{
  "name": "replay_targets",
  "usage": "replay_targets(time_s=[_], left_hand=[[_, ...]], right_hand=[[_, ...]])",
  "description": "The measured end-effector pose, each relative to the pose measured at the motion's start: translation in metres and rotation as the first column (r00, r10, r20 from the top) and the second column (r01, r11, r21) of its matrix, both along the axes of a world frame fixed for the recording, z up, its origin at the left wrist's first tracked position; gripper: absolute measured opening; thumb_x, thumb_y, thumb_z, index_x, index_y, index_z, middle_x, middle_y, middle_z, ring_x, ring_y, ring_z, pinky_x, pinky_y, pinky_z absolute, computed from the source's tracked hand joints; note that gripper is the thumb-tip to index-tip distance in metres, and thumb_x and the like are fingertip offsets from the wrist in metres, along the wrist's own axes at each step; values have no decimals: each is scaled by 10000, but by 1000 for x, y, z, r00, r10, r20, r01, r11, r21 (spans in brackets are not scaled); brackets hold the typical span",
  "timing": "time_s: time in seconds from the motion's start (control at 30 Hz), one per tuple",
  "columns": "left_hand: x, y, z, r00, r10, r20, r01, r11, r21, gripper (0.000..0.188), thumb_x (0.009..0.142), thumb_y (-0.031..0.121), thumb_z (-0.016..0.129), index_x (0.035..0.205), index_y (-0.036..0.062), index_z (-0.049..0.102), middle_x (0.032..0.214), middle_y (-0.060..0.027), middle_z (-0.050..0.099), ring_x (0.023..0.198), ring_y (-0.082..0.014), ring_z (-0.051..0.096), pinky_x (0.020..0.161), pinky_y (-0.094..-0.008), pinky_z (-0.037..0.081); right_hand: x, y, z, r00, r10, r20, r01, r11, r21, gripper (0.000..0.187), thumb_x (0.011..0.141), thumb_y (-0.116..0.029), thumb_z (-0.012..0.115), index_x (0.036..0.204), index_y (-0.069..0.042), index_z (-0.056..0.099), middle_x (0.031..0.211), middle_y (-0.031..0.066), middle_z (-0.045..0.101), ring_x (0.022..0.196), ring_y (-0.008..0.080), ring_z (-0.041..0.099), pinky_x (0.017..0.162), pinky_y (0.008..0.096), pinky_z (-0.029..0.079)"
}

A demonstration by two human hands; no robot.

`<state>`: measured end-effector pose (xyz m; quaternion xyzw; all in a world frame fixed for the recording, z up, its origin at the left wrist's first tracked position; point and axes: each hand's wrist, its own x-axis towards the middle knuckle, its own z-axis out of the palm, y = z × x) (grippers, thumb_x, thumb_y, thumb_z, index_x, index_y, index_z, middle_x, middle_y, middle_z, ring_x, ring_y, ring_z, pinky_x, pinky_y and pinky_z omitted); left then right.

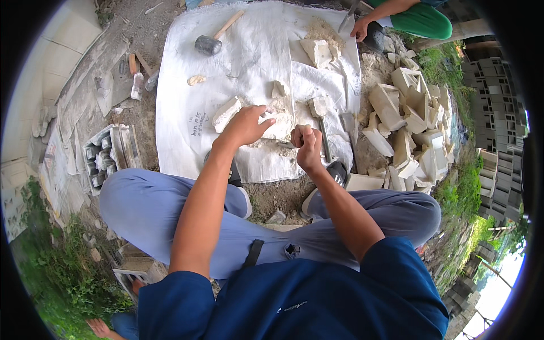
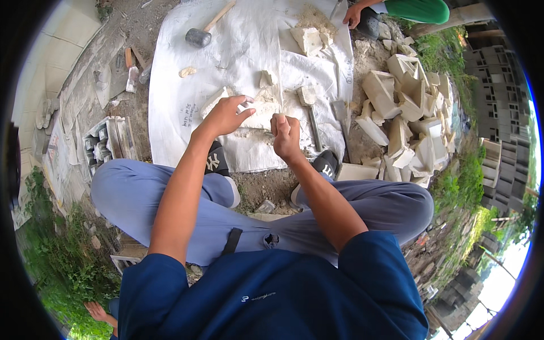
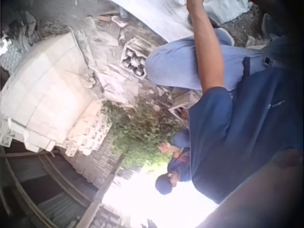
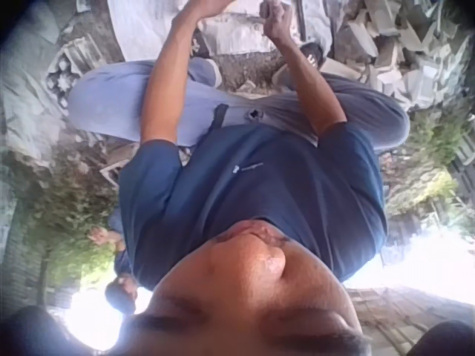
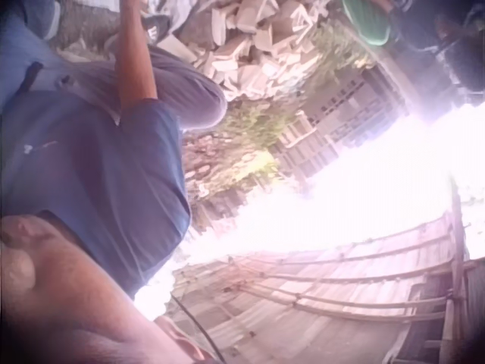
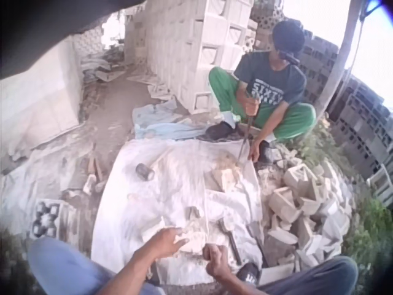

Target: The person shapes and carves a piece of stone using a hand chisel and a metal scraper blade while holding the stone in place.

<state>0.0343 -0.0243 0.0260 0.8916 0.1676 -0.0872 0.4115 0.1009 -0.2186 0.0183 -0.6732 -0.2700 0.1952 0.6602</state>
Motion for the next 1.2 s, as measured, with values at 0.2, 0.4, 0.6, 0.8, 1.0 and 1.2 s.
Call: replay_targets(time_s=[0.2, 0.4, 0.6, 0.8, 1.0, 1.2], left_hand=[[-17, 5, -15, 996, 69, 58, -72, 997, 40, 430, 962, 372, 659, 1261, 63, 658, 1144, -204, 708, 1000, -336, 687, 880, -414, 531], [1, -4, 9, 1000, 24, -1, -25, 999, -26, 418, 964, 358, 661, 1262, 65, 660, 1140, -197, 712, 1030, -350, 678, 901, -417, 524], [-5, 5, -3, 1000, 28, -8, -28, 1000, -7, 413, 959, 357, 664, 1252, 66, 666, 1114, -202, 718, 996, -350, 688, 878, -418, 532], [-1, -1, 4, 997, 9, 73, -13, 999, 47, 416, 955, 360, 669, 1248, 66, 666, 1118, -211, 713, 989, -350, 687, 873, -421, 531], [-10, 5, -8, 997, 66, 51, -64, 997, -51, 439, 945, 380, 654, 1087, -35, 659, 1076, -270, 686, 1079, -429, 637, 914, -486, 503], [-8, 3, 9, 999, 36, 40, -33, 997, -69, 455, 939, 376, 665, 1150, -26, 660, 1105, -269, 688, 1088, -428, 642, 920, -470, 513]], right_hand=[[11, 5, 26, 984, -68, -164, 84, 992, 95, 612, 1052, -411, 366, 562, -47, 328, 521, 14, 311, 516, 128, 292, 505, 321, 228], [9, -7, 4, 997, -33, -67, 40, 994, 99, 654, 1054, -483, 347, 557, -59, 318, 518, 7, 292, 501, 121, 258, 499, 321, 209], [4, 8, 7, 992, -81, -96, 83, 997, 8, 661, 1061, -484, 343, 556, -58, 320, 516, 9, 289, 497, 126, 266, 501, 322, 216], [7, 2, 31, 993, -35, -117, 48, 992, 114, 640, 1082, -446, 340, 580, -49, 352, 544, 12, 354, 520, 112, 316, 494, 316, 236], [-4, 12, 6, 993, -69, -99, 68, 998, -12, 657, 1063, -473, 341, 563, -48, 313, 530, 19, 311, 519, 124, 279, 510, 324, 212], [11, 11, 65, 979, -125, -158, 142, 985, 98, 681, 1044, -515, 356, 536, -63, 328, 499, 10, 300, 482, 126, 265, 488, 317, 204]])
